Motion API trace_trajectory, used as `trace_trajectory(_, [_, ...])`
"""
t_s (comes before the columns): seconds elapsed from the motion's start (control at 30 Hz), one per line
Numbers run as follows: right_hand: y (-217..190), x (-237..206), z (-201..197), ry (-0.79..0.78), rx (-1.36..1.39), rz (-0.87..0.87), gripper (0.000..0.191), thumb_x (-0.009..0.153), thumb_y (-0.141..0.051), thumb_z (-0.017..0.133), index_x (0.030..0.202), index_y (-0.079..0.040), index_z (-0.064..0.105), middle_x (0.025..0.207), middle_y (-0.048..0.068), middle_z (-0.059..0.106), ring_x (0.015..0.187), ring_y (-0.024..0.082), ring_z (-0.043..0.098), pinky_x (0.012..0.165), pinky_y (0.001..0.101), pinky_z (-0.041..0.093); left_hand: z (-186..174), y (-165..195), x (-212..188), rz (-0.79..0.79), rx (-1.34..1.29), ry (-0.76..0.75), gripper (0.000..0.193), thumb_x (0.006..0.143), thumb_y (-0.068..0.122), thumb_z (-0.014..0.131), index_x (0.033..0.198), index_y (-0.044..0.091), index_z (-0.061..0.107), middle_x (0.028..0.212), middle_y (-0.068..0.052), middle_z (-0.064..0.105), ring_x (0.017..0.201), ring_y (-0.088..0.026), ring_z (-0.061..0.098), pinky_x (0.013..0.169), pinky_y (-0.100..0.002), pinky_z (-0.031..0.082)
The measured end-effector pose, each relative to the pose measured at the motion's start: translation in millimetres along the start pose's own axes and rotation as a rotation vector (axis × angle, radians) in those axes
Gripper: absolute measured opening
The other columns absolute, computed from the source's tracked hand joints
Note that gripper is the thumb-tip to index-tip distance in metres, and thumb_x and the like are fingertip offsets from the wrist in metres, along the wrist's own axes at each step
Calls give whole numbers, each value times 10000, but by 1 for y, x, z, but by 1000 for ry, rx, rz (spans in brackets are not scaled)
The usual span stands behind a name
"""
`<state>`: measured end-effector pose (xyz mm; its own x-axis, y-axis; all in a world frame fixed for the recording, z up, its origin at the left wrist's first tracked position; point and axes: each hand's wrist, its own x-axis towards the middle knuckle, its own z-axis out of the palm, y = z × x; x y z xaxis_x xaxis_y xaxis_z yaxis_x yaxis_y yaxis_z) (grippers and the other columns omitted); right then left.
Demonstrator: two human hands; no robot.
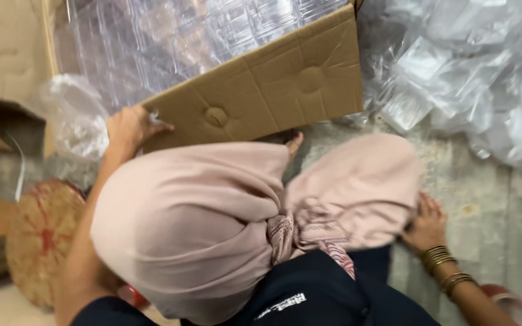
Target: The person sits on the floor in front of an open cardboard box filled with clear plastic boxes. They take one plastic box at a time, insert it into a clear plastic bag, fold the bag closed, and set the wrapped box aside, repeating the process.
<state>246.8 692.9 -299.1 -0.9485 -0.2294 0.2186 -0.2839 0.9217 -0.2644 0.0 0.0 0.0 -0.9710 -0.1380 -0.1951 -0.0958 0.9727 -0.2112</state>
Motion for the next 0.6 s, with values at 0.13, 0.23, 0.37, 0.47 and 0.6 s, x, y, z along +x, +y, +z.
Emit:
trace_trajectory(0.13, [-3, -1, -9, 174, 22, 263, 426, 871, -380, 596, 1173, -84, 547, 1422, 209, 517, 1321, 353, 458, 1145, 506, 329, -22, -19, 8, 87, -80, -240, 665, 724, 626, 799, 1159, 124, 763, 948, -218, 762, 891, -391, 732, 749, -498, 560])
trace_trajectory(0.23, [3, -3, -5, 285, 39, 406, 297, 1020, -182, 567, 1278, -36, 584, 1319, 194, 621, 1208, 344, 554, 1106, 476, 409, -43, -43, 16, 59, 49, -366, 757, 832, 703, 782, 882, -53, 787, 839, -265, 746, 809, -369, 770, 725, -458, 573])
trace_trajectory(0.37, [-3, 21, -25, 623, 501, 649, 178, 1160, -131, 490, 1267, -31, 592, 1172, 143, 673, 1003, 208, 629, 931, 345, 516, -107, -103, -13, -80, -123, -232, 475, 839, 606, 713, 879, 158, 868, 676, -165, 654, 639, -323, 644, 591, -484, 506])
trace_trajectory(0.47, [-14, 76, -61, 874, 871, 684, 179, 1236, -158, 471, 1178, -25, 577, 1042, 68, 637, 834, 107, 597, 763, 245, 522, -132, -120, -66, -164, -86, 48, 452, 1007, 533, 701, 921, 112, 840, 639, -124, 646, 546, -261, 625, 527, -437, 494])
trace_trajectory(0.6, [-81, 188, -101, 689, 944, 387, 244, 1203, -175, 559, 1029, -25, 640, 868, 44, 653, 724, 117, 595, 649, 257, 495, -120, -84, -149, 75, -586, 240, 208, 935, 243, 692, 1080, 130, 790, 841, -58, 745, 666, -161, 662, 608, -317, 504])
